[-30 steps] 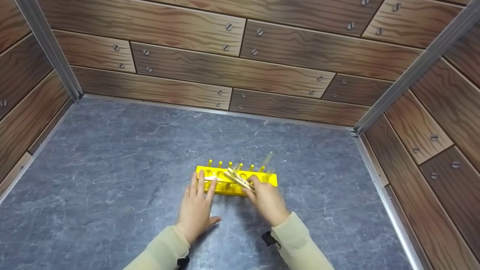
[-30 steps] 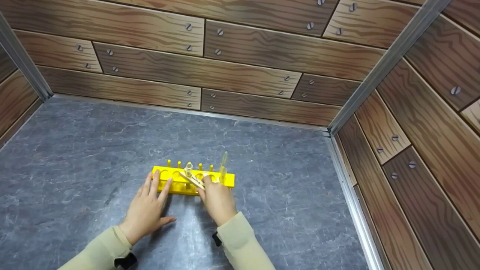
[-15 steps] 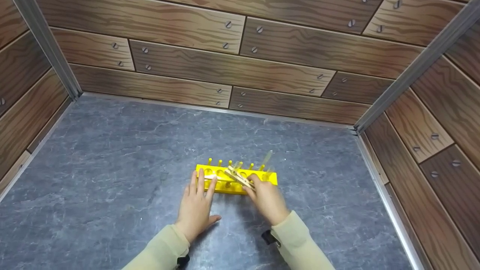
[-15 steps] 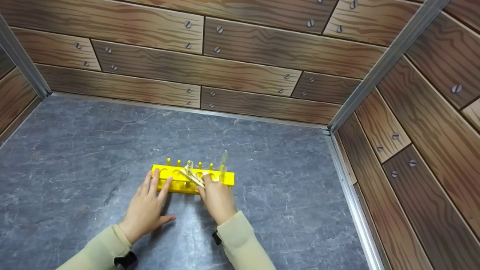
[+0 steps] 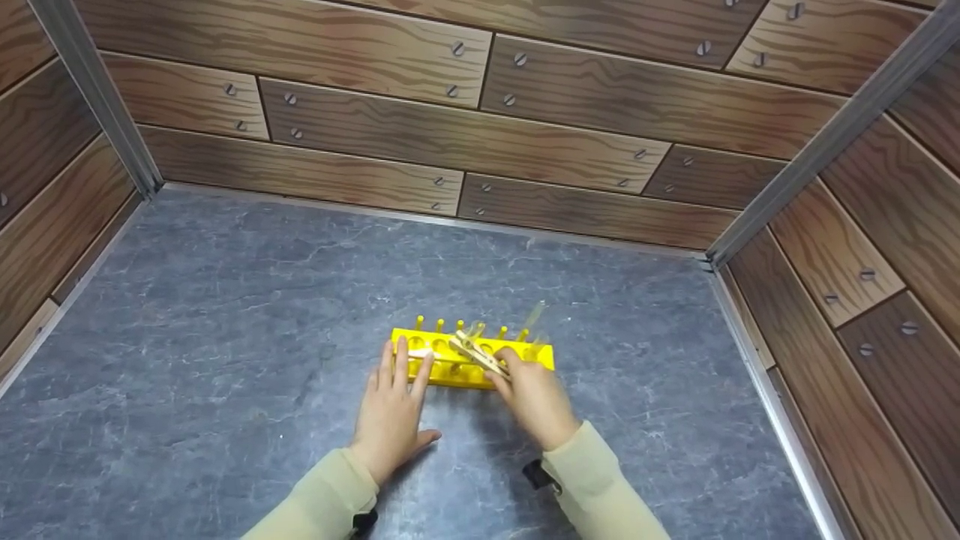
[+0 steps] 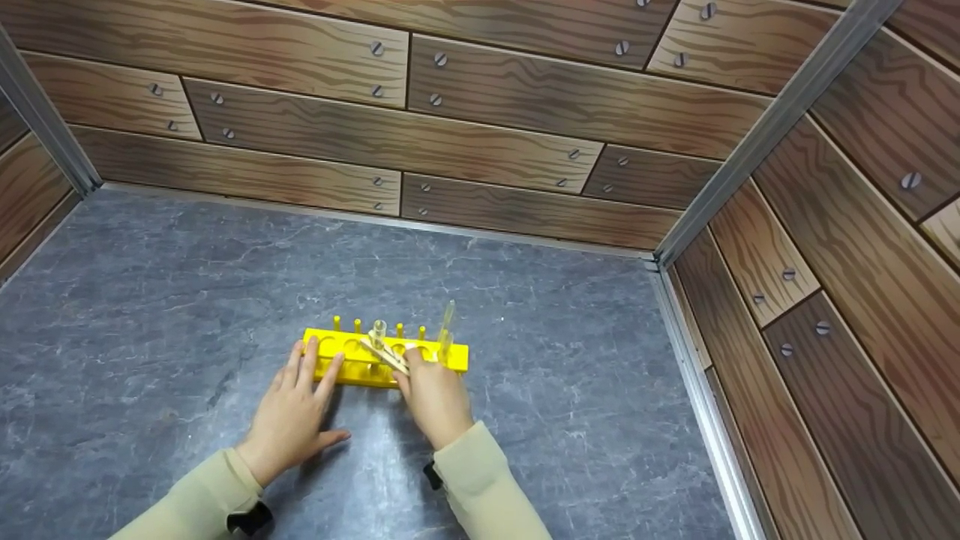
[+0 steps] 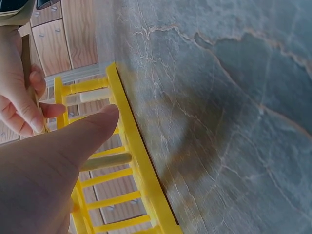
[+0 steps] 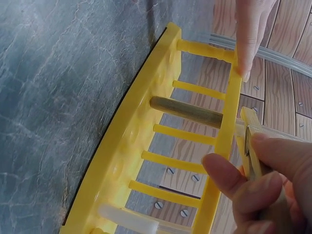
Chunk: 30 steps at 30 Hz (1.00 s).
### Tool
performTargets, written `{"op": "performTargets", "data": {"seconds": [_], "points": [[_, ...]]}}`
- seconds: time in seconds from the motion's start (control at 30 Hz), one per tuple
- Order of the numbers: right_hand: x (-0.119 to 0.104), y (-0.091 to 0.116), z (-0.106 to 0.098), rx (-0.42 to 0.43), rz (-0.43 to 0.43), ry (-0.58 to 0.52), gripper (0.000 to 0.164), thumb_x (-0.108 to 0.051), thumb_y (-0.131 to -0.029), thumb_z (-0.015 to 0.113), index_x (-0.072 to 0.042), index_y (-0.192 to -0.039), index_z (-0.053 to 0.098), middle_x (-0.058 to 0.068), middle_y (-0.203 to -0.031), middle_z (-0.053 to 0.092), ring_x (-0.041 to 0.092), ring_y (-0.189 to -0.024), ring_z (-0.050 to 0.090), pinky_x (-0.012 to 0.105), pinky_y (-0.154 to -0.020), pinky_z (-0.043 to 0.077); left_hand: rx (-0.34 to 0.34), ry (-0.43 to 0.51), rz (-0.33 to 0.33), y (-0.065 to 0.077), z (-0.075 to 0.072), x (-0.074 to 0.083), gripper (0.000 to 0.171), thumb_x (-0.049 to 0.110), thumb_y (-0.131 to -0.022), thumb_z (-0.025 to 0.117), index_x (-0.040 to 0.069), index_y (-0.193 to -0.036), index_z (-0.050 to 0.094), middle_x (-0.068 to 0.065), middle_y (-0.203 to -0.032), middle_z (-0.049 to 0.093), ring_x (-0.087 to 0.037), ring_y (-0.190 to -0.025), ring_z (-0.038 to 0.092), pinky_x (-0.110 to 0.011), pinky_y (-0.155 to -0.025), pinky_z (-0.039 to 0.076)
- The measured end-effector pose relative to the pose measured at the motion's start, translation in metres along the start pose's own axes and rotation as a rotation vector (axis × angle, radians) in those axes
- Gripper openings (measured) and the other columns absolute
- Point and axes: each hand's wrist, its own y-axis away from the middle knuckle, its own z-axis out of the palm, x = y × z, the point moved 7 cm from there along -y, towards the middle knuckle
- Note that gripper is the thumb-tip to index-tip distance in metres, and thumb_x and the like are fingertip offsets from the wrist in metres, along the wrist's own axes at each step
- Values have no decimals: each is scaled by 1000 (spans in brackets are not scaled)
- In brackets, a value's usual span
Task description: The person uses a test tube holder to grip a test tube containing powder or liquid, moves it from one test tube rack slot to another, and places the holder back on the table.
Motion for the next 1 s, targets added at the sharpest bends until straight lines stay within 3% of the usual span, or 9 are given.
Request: {"op": "performTargets", "data": {"seconds": [0.4,1.0], "points": [[0,1,-2,-33,39,-18,27,-28,-90,61,-6,-107,60,-2,-66,56,9,-47,42,24,-42,36,-11,20,2,1,1,0,108,77,-69,55,10,-148,26,-31,-147,17,-47,-134,20,-47,-100,37],[-2,3,-7,-6,29,-26,25,-28,-90,62,-8,-105,60,-4,-64,54,8,-46,40,23,-41,35,20,22,4,1,1,0,109,78,-67,56,10,-148,27,-31,-147,19,-46,-133,21,-47,-99,38]]}}
